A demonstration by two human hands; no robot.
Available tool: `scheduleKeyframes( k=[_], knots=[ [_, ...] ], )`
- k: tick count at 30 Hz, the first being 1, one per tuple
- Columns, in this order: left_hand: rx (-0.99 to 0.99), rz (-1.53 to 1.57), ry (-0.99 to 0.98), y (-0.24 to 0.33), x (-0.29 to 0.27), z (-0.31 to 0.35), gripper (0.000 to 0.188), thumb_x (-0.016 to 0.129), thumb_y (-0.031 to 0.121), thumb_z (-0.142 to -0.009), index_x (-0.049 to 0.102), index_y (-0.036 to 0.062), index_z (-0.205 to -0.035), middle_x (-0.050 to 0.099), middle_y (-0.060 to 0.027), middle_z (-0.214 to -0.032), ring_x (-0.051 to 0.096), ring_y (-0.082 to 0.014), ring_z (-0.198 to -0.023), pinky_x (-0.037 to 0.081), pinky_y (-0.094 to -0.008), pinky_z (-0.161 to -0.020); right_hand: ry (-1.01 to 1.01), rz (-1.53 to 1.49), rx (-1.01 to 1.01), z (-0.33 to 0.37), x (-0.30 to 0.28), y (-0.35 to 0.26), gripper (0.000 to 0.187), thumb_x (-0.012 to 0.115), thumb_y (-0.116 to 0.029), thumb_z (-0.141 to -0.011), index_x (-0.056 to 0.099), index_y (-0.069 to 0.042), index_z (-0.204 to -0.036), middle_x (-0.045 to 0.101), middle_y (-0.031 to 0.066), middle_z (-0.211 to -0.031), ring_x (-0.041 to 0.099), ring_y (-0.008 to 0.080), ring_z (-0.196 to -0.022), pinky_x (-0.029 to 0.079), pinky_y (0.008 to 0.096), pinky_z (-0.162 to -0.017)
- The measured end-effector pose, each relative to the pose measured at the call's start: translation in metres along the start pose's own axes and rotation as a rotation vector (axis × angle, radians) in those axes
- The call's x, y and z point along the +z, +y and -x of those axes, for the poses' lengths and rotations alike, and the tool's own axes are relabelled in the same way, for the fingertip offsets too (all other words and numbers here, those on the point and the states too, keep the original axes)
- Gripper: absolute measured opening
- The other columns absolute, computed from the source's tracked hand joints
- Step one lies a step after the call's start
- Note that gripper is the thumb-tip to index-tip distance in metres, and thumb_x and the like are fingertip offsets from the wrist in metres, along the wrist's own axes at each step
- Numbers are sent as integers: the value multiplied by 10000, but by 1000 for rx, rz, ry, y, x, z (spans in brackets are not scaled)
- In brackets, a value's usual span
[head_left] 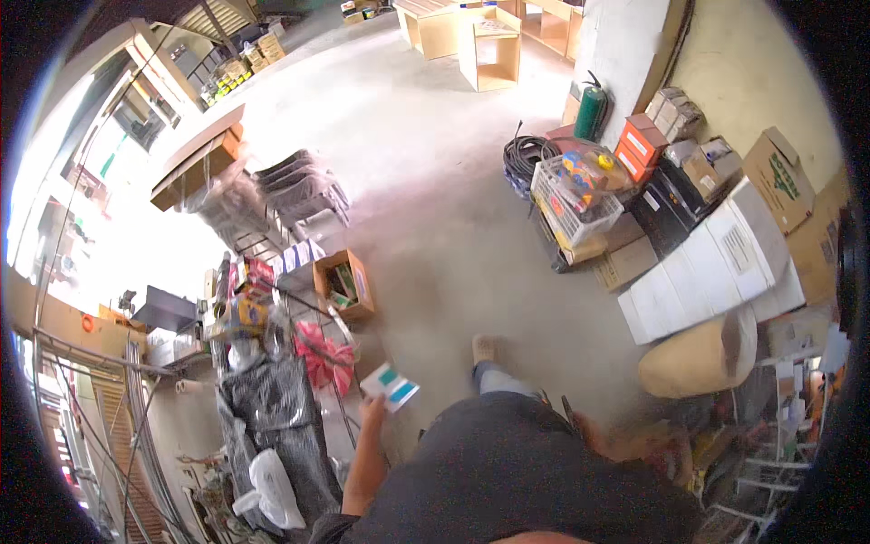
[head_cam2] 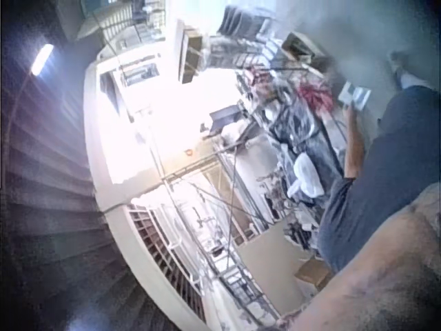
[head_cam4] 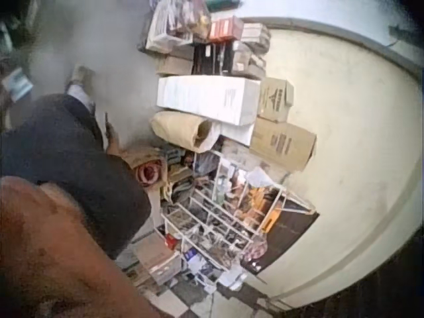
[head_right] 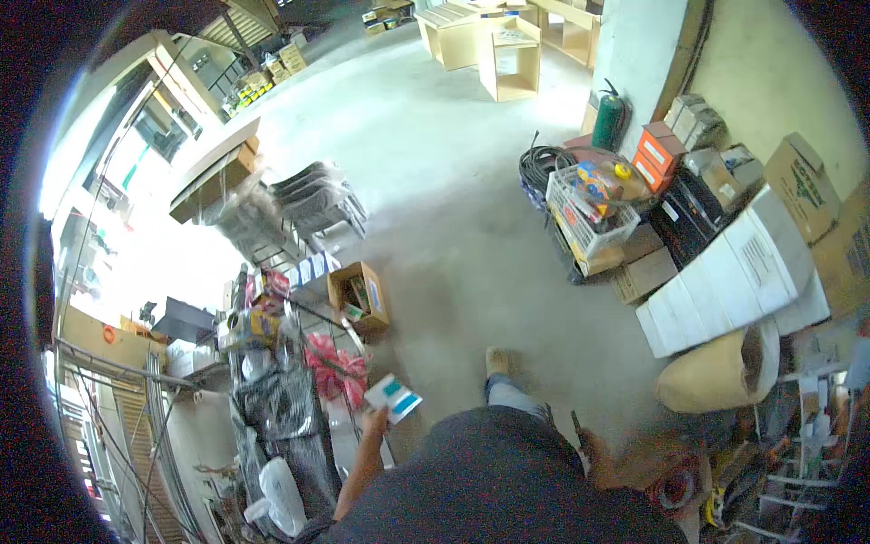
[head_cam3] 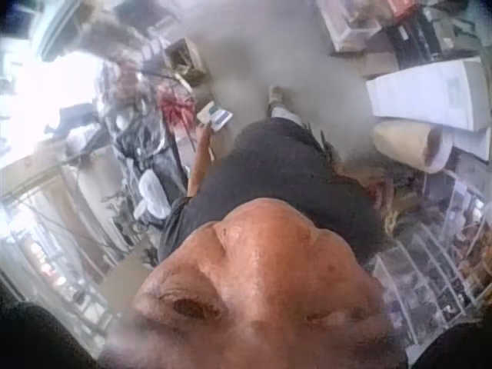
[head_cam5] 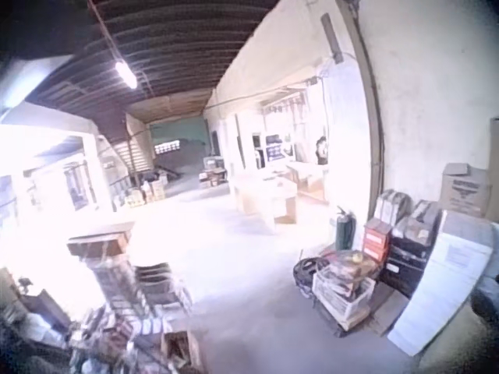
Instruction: Preparing and applying a label to a clear plastic piece.
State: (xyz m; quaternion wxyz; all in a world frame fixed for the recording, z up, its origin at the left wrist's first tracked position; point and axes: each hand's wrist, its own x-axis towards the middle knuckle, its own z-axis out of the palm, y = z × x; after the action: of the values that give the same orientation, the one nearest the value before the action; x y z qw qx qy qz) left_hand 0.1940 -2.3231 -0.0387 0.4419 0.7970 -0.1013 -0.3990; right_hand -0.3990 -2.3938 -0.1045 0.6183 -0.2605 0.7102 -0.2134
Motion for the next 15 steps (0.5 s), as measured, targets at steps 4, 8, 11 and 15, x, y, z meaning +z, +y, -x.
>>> scheduleKeyframes(
  k=[4, 8, 11, 15],
  knots=[
    [131, -576, -37, -70, -17, -25, 454, 588, 425, -910, 655, 60, -1170, 703, -161, -959, 678, -288, -896, 525, -433, -796, -30, 100, -47, -87, 48, -146, 441, 651, -503, -825, 679, -67, -882, 609, 60, -766, 542, 199, -655, 437, 381, -596],
    [-300, -897, -328, -51, -30, -38, 449, 576, 472, -899, 657, 86, -1113, 698, -139, -862, 679, -294, -840, 519, -446, -743, -18, 450, -64, -231, 113, -320, 494, 771, -505, -707, 678, -21, -740, 618, 70, -680, 561, 186, -633, 429, 380, -572],
    [-438, -557, 203, -29, 24, -38, 556, 607, 561, -813, 710, 75, -1062, 722, -160, -923, 684, -343, -905, 519, -457, -778, -126, 640, -323, -290, 161, -452, 384, 691, -444, -779, 639, -84, -653, 549, -4, -585, 500, 122, -541, 383, 323, -512],
    [-393, -700, 196, 22, 78, -115, 584, 616, 567, -791, 725, 47, -1033, 725, -167, -971, 680, -348, -940, 512, -453, -817, -97, 635, -446, -310, 223, -582, 388, 701, -447, -758, 695, -59, -749, 592, 4, -658, 543, 130, -632, 416, 317, -583]
  ],
)
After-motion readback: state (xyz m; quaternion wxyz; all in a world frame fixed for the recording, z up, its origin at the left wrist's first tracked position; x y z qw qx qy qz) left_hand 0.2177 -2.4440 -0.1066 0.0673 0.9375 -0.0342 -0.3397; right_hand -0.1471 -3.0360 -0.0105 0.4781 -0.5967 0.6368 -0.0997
